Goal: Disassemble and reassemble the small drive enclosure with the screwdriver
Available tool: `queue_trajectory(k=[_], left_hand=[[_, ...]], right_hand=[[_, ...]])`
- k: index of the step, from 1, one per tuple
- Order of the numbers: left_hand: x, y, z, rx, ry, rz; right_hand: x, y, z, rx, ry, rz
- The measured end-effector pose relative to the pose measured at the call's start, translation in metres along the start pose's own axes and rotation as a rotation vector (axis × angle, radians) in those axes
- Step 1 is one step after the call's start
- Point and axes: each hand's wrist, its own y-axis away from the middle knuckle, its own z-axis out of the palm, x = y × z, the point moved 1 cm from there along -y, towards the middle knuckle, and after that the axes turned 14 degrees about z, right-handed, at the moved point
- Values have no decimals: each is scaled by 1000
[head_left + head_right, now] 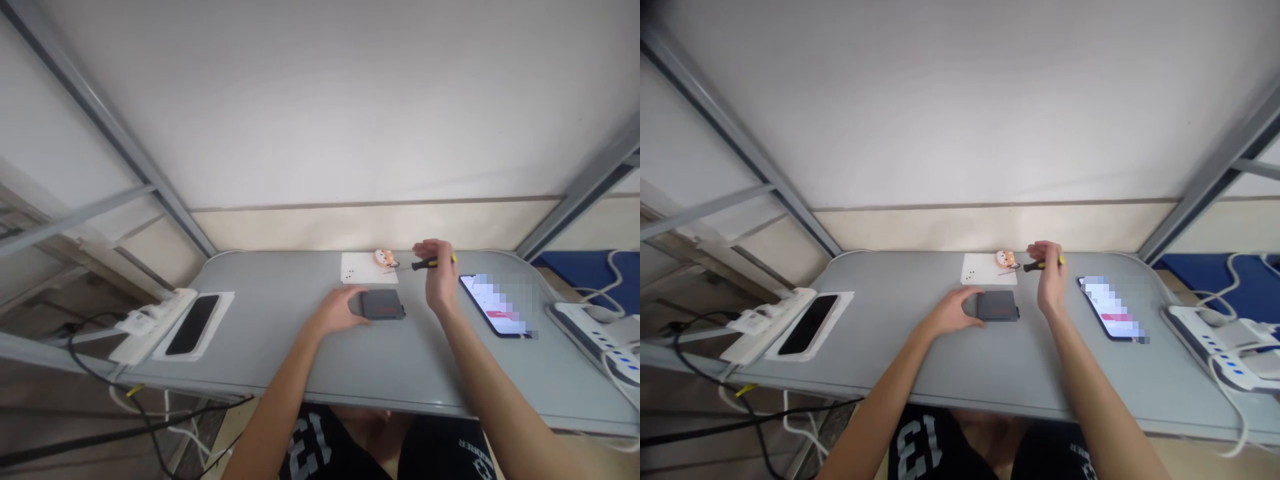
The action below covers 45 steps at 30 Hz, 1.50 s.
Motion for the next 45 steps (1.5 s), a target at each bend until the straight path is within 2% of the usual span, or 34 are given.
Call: queue_trajectory(k=[2, 4, 6, 9, 14, 26, 31, 37, 40, 45], left_hand=[[1, 0, 0, 6, 5, -2], [3, -1, -1, 19, 25, 9], [5, -2, -2, 38, 46, 14], [8, -2, -5, 66, 53, 13], [13, -2, -10, 102, 33, 75], [13, -3, -10, 71, -10, 67], [12, -3, -9, 81, -13, 49], [10, -4, -9, 90, -3, 29], [7, -6, -8, 96, -11, -8], [-1, -6, -6, 90, -22, -77]], right_hand=[[17, -7, 3, 44, -57, 163], [36, -7, 6, -6, -26, 322], [50, -2, 10, -75, 31, 380], [59, 6, 13, -187, 188, 349], [55, 14, 14, -312, 338, 308], [54, 14, 14, -379, 377, 276], [59, 12, 13, -373, 356, 308], [49, 16, 14, -386, 353, 312], [47, 16, 13, -345, 321, 329], [52, 9, 8, -220, 81, 382]])
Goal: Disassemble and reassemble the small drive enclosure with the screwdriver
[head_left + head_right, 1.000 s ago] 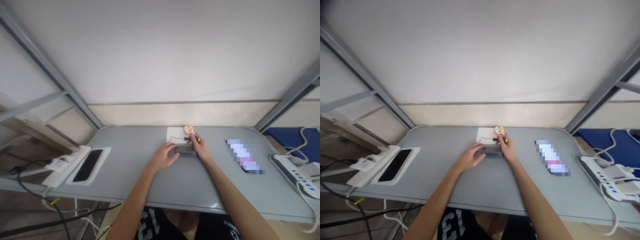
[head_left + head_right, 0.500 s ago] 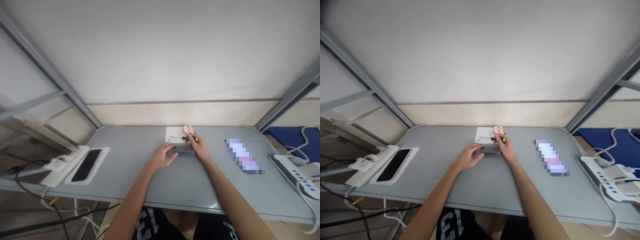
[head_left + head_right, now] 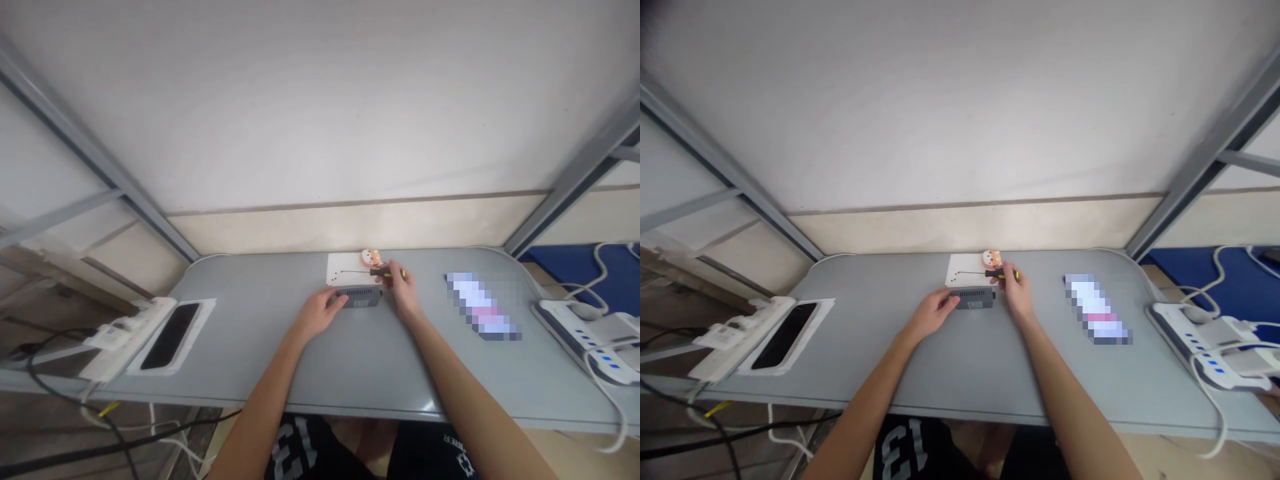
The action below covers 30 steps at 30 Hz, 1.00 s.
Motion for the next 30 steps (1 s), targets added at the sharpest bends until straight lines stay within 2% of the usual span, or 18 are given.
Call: queue_trajectory(k=[3, 7, 19, 30], left_hand=[[-5, 1, 1, 2, 9, 9], [-8, 2, 3, 27, 0, 40], [0, 0, 5, 268, -78, 186], [2, -1, 4, 282, -81, 239]], right_hand=[[0, -4, -5, 25, -102, 53], [-2, -1, -7, 6, -113, 84], [2, 1, -4, -41, -107, 100], [-2, 5, -4, -35, -148, 143]])
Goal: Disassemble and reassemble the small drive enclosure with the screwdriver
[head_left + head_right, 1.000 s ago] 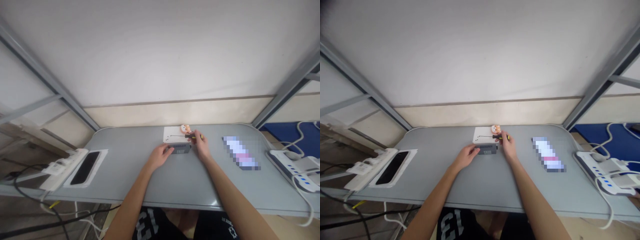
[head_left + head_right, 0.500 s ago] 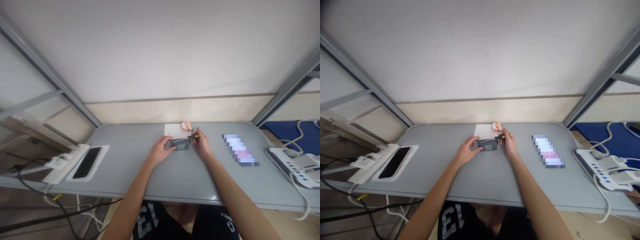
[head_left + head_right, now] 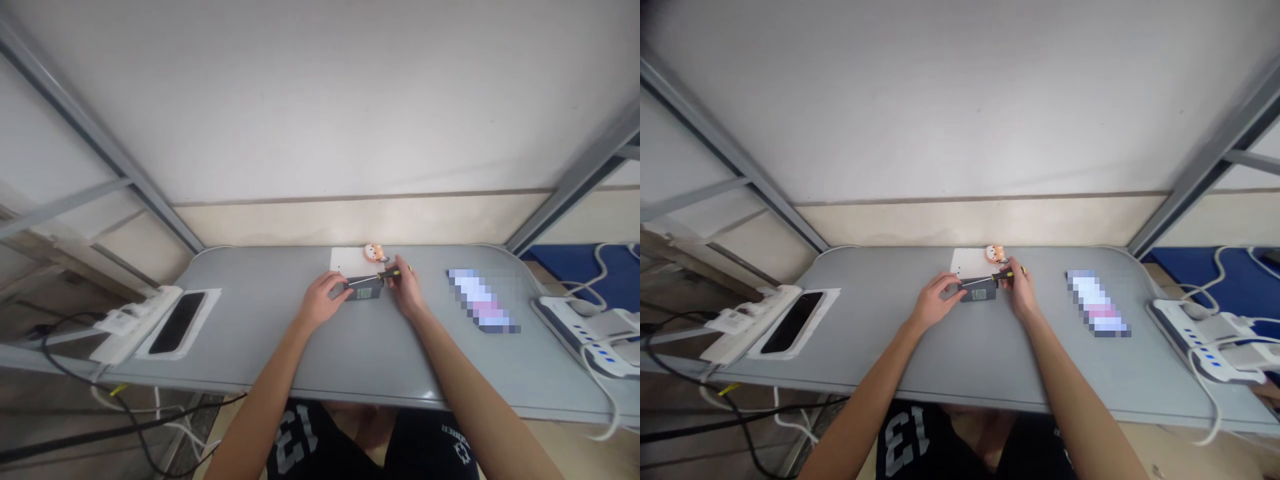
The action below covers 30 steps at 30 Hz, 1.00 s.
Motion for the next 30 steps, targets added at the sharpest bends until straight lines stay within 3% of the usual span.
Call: queue_trajectory(k=[9, 17, 25, 30], left_hand=[[-4, 0, 3, 106, -1, 176], [-2, 0, 4, 160, -59, 238], [-2, 1, 4, 147, -102, 262], [-3, 0, 4, 101, -271, 358]], right_hand=[[1, 0, 0, -1, -10, 11], [2, 0, 0, -1, 12, -16], [2, -2, -2, 6, 39, -50], [2, -6, -4, 61, -21, -71]])
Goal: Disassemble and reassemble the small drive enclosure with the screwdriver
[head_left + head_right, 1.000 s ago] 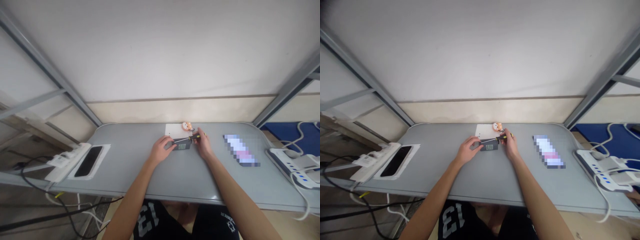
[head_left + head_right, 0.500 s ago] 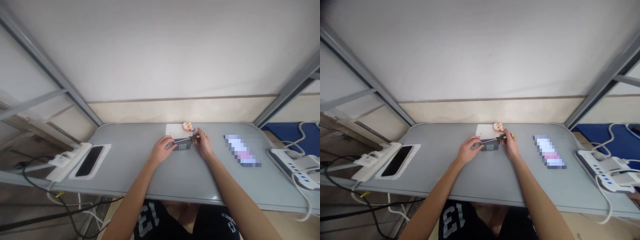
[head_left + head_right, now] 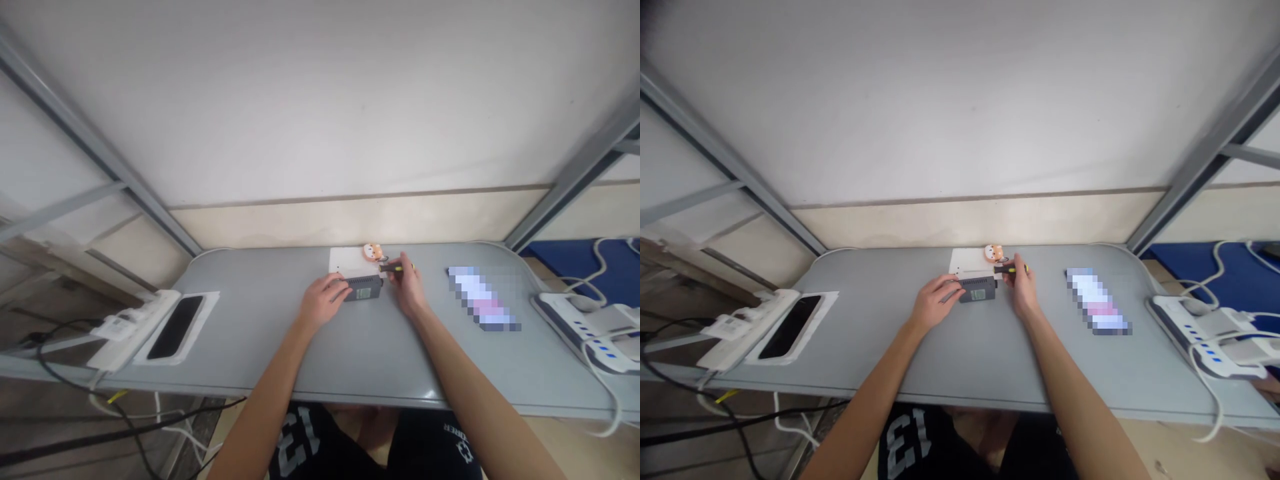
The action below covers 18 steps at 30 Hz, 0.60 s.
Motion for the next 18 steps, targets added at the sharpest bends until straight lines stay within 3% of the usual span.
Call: queue_trajectory(k=[4, 9, 18], left_hand=[[-3, 1, -1, -35, -54, 62], [-9, 6, -7, 0, 5, -20], [-8, 5, -10, 61, 109, -101]], right_hand=[[3, 2, 4, -58, 233, -157], [13, 3, 8, -201, 527, -266], [16, -1, 8, -261, 601, -252]])
